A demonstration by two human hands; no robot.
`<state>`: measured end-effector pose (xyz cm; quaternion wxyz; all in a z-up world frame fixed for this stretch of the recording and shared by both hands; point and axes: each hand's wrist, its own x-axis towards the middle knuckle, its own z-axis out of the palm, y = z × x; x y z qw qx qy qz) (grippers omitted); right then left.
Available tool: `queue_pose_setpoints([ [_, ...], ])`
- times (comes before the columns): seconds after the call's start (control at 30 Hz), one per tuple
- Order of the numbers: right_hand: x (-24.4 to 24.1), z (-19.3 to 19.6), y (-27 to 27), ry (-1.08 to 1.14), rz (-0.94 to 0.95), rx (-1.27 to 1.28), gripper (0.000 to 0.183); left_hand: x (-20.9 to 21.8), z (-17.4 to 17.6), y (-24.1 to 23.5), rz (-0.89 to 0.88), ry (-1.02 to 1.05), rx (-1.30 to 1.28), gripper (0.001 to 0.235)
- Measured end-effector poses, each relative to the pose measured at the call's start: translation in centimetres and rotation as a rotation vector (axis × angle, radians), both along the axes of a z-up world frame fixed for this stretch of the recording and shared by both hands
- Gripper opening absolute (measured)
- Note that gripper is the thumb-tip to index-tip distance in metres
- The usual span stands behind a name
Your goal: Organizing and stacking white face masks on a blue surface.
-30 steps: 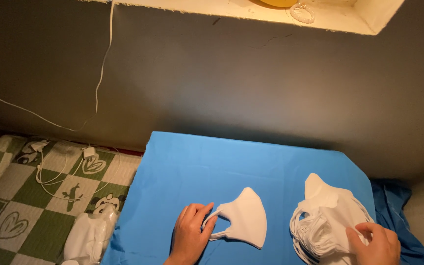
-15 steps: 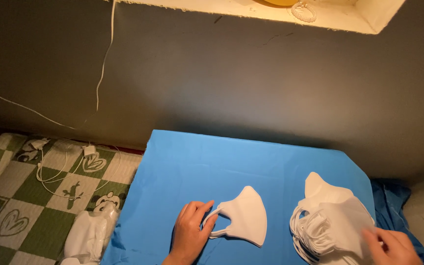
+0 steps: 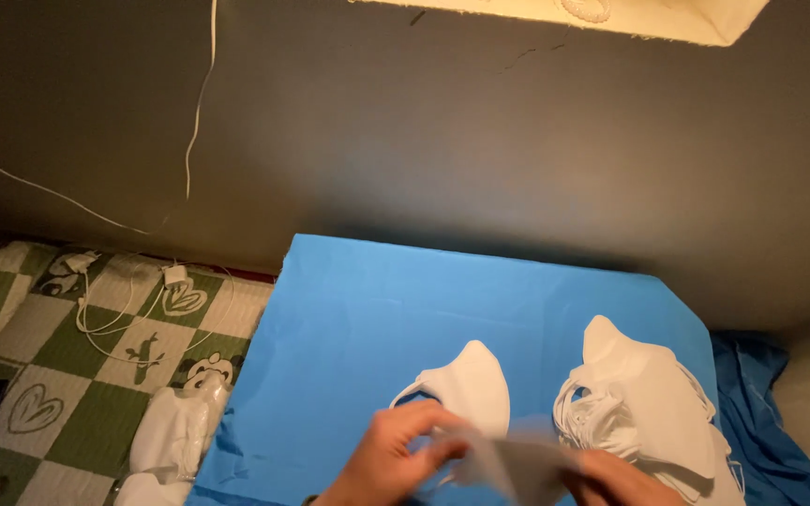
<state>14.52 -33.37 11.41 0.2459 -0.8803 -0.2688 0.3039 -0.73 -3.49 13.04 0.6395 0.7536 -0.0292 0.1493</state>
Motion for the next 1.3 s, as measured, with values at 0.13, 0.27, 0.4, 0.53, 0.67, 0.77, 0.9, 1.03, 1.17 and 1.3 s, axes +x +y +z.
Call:
queue_pose_setpoints([
  [0.13, -4.4, 2.6, 7.3, 0.249, -0.878, 0.569, 0.051, -0.4, -0.6, 1.1, 0.179, 0.299, -0.425, 0.006],
  [0.27, -3.2, -0.7, 8.6, 0.128, -0.588, 0.847, 0.064, 0.0, -0.8, 1.7, 0.405, 0.343, -0.355, 0.014],
  [0.4, -1.7, -4.4, 9.3, -0.061, -0.55, 0.62, 0.049, 0.8, -2.9, 1.5, 0.476, 0.367, -0.357, 0.025],
  [0.53, -1.0, -6.3, 9.8, -0.113, -0.486, 0.536, 0.047, 1.0, -3.5, 1.6, 0.485, 0.395, -0.348, 0.031],
  [0.67, -0.7, -8.1, 10.2, -0.182, -0.403, 0.461, 0.045, 1.1, -5.1, 1.8, 0.526, 0.394, -0.107, 0.026],
  [0.77, -0.5, -9.4, 10.3, -0.241, -0.362, 0.435, 0.043, 1.2, -6.9, 2.0, 0.563, 0.3, 0.099, 0.023],
  [0.9, -0.4, -10.0, 10.2, -0.392, -0.226, 0.497, 0.042, 1.2, -7.9, 1.6, 0.571, 0.232, 0.255, 0.023],
  [1.03, -0.3, -10.5, 10.0, -0.413, -0.184, 0.524, 0.042, 1.1, -7.7, 1.5, 0.536, 0.337, 0.259, 0.024],
  [1.17, -0.3, -10.7, 10.2, -0.555, -0.105, 0.477, 0.04, 1.2, -8.7, 1.6, 0.514, 0.283, 0.349, 0.025],
  [1.3, -0.4, -10.5, 10.4, -0.673, -0.071, 0.477, 0.036, 1.1, -9.3, 1.7, 0.506, 0.276, 0.405, 0.03],
])
